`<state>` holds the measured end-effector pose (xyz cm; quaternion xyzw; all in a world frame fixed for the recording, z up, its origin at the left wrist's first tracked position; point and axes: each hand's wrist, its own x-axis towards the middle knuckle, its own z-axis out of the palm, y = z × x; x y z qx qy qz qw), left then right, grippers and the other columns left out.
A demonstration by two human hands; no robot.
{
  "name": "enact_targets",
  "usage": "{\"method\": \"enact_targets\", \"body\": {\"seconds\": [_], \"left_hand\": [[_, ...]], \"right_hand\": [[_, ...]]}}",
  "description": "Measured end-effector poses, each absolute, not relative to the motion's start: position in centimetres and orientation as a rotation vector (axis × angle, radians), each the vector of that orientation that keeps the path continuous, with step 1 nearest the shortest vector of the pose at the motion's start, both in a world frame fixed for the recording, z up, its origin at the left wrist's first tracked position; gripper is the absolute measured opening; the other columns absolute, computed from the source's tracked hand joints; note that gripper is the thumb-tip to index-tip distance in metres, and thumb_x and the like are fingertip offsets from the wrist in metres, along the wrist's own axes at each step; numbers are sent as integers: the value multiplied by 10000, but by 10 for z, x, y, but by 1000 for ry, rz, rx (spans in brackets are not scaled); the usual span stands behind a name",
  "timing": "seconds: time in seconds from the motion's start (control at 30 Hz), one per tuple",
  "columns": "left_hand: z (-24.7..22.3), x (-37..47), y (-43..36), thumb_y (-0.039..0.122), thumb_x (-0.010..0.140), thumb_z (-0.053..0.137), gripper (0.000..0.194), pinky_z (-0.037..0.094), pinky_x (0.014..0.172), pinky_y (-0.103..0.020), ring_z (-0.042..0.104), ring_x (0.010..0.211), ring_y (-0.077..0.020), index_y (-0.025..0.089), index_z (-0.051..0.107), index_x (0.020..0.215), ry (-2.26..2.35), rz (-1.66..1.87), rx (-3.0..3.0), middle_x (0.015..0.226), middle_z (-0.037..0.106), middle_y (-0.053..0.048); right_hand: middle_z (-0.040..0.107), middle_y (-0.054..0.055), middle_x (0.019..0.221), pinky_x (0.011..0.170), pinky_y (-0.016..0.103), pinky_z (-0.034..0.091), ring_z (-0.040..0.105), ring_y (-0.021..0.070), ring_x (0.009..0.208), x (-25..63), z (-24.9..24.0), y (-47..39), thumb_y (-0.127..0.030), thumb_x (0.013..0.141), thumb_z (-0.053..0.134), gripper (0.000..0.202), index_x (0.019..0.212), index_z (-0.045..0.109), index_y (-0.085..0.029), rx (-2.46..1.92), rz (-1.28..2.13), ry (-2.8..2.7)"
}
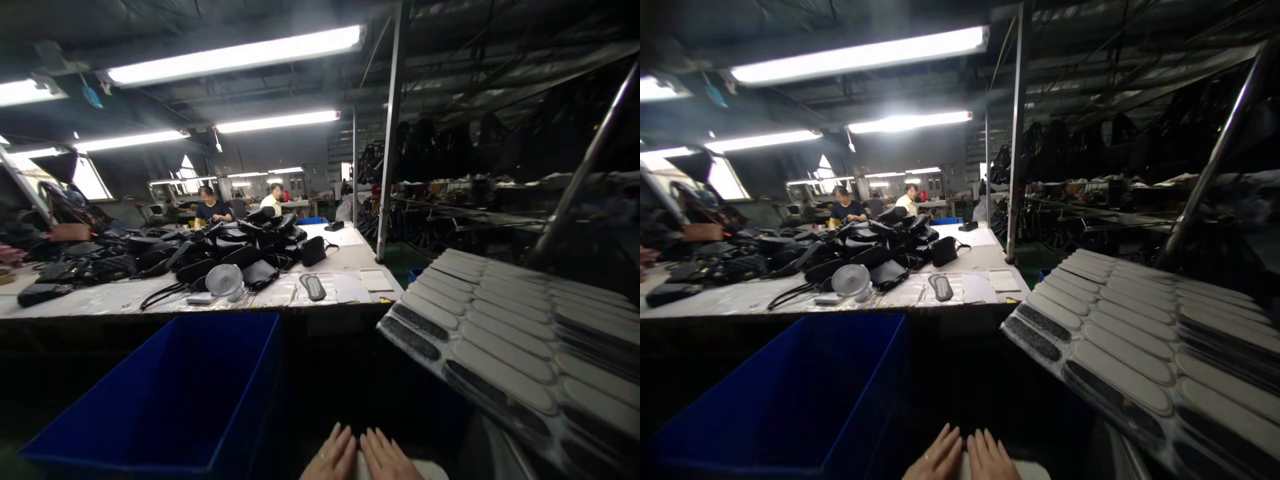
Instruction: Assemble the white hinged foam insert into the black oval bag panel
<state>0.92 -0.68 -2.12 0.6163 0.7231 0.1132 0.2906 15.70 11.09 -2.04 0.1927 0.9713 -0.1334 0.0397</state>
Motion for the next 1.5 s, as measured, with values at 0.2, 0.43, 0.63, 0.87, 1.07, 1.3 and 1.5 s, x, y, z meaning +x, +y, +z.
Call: {"method": "enact_targets", "body": {"seconds": [0.2,0.43,0.63,0.87,1.07,1.3,1.5], "left_hand": [[11,7,-37,591,708,668,961,257,1102,-583,264,1390,-326,168,239,1457,2037,451,1762,1504,259,-220],[17,9,-34,577,755,627,844,360,1067,-524,350,1349,-334,157,328,1423,2062,375,1861,1492,308,-192],[14,4,-35,612,752,604,889,378,1079,-435,364,1345,-308,181,268,1454,2061,376,1870,1516,275,-150],[3,-6,-30,589,739,637,879,375,1093,-404,397,1330,-273,198,293,1448,1902,550,1833,1472,379,-127],[4,-3,-32,543,765,638,800,397,1077,-429,417,1313,-296,197,350,1426,1878,601,1791,1465,387,-136],[4,9,-38,488,785,642,780,340,1114,-443,365,1349,-289,245,303,1444,1919,686,1616,1481,362,-100],[-4,26,-38,431,800,645,770,337,1108,-431,339,1354,-263,257,254,1441,1944,858,1412,1465,347,-100]], "right_hand": [[385,260,1429,1106,482,313,370,347,1335,172,30,79,-46,653,540,721,1358,411,30,682,-427,2977],[371,227,1454,1156,423,225,335,288,1363,183,29,78,-50,686,554,693,1361,407,1,672,-532,2975],[200,190,1537,1155,536,148,137,310,1431,241,15,120,-330,544,813,1214,1490,82,-116,861,-616,3046],[337,187,1483,1122,382,333,350,247,1364,273,-2,156,-272,583,786,1013,1444,284,-86,786,-874,2943],[366,140,1479,1112,384,357,394,241,1338,274,-3,150,-214,640,722,860,1416,362,-122,811,-941,2976],[409,165,1417,1104,409,364,430,277,1301,271,1,156,-414,594,785,988,1414,331,-101,788,-948,2940],[400,181,1357,1109,448,343,406,289,1295,263,-5,150,-441,680,719,867,1379,335,-100,873,-954,2950]]}}
